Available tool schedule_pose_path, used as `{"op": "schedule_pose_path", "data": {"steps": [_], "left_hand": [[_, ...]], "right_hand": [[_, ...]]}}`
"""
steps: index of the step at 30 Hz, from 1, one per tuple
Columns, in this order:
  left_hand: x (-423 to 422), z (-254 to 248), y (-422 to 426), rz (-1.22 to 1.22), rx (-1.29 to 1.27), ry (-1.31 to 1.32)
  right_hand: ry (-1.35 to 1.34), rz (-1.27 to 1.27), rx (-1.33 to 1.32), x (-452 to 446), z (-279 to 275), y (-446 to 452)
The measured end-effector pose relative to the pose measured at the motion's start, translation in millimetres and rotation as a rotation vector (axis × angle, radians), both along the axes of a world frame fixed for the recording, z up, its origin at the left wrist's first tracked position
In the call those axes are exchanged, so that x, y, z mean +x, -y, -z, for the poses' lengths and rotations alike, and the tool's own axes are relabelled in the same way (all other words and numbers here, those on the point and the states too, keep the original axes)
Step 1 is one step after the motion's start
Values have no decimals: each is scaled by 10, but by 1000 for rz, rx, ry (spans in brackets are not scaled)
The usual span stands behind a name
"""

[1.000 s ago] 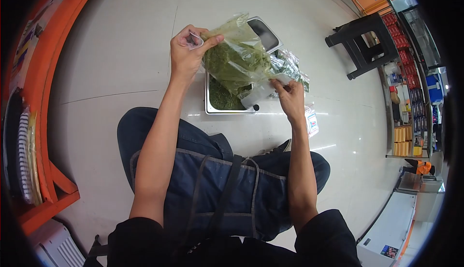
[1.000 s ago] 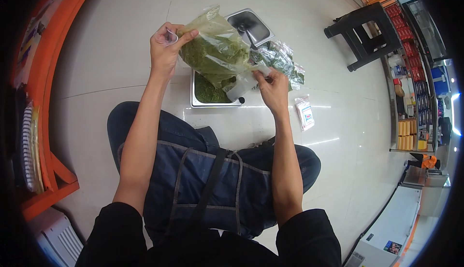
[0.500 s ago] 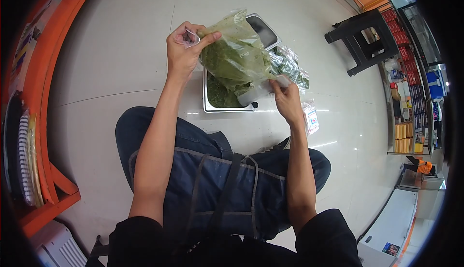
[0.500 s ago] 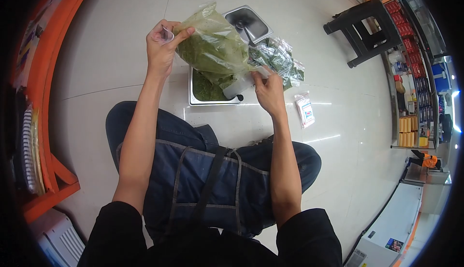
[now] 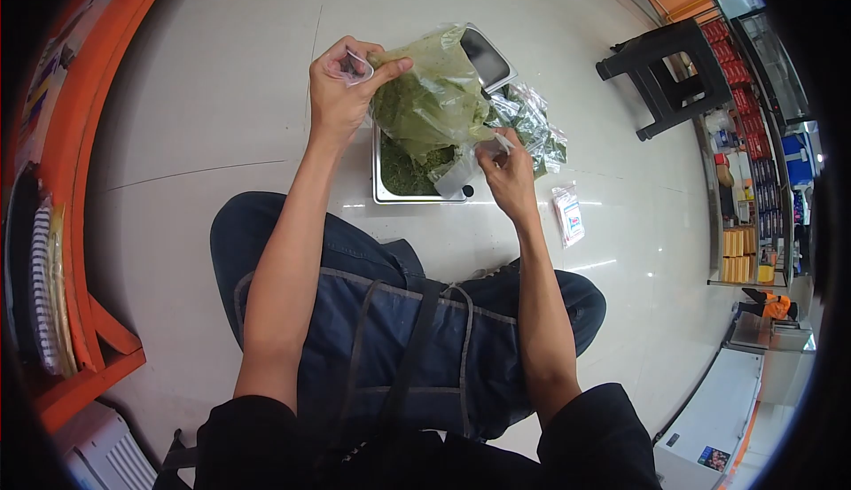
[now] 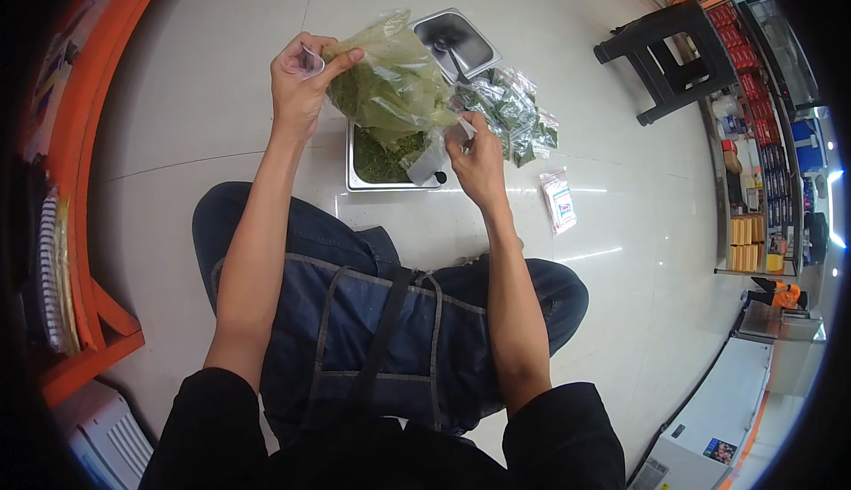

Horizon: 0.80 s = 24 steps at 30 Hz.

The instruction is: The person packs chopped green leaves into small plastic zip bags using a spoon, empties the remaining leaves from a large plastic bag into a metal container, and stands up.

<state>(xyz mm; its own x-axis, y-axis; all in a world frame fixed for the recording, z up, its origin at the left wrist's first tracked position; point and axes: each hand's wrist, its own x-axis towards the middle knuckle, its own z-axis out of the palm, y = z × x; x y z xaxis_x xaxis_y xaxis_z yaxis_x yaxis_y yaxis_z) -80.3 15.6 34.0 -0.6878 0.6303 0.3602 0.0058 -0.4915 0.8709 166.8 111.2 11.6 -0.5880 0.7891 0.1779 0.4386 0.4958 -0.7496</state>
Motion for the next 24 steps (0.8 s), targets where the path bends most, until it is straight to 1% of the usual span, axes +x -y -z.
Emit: {"op": "schedule_pose_path", "data": {"steps": [3, 4, 6, 8, 9, 10, 13, 20, 24], "left_hand": [[0, -9, 3, 13, 18, -19], [-3, -14, 7, -19, -26, -62], [14, -26, 6, -49, -69, -105], [24, -29, 17, -76, -87, -258], [26, -51, 28, -78, -89, -257], [28, -70, 36, -83, -86, -276], [42, -97, 24, -95, -94, -337], [105, -218, 62, -113, -82, -487], [103, -191, 49, -95, -55, -460]], "right_hand": [[7, -24, 78, -51, -28, 40], [8, -24, 77, -71, 15, 50], [-25, -108, 335, -122, 74, 76], [-43, -88, 343, -153, 34, 89], [-54, -72, 348, -163, 14, 102], [-35, -124, 410, -161, 42, 80], [10, -126, 403, -177, 28, 129], [0, -102, 390, -215, -34, 175], [44, -93, 330, -231, -64, 173]]}}
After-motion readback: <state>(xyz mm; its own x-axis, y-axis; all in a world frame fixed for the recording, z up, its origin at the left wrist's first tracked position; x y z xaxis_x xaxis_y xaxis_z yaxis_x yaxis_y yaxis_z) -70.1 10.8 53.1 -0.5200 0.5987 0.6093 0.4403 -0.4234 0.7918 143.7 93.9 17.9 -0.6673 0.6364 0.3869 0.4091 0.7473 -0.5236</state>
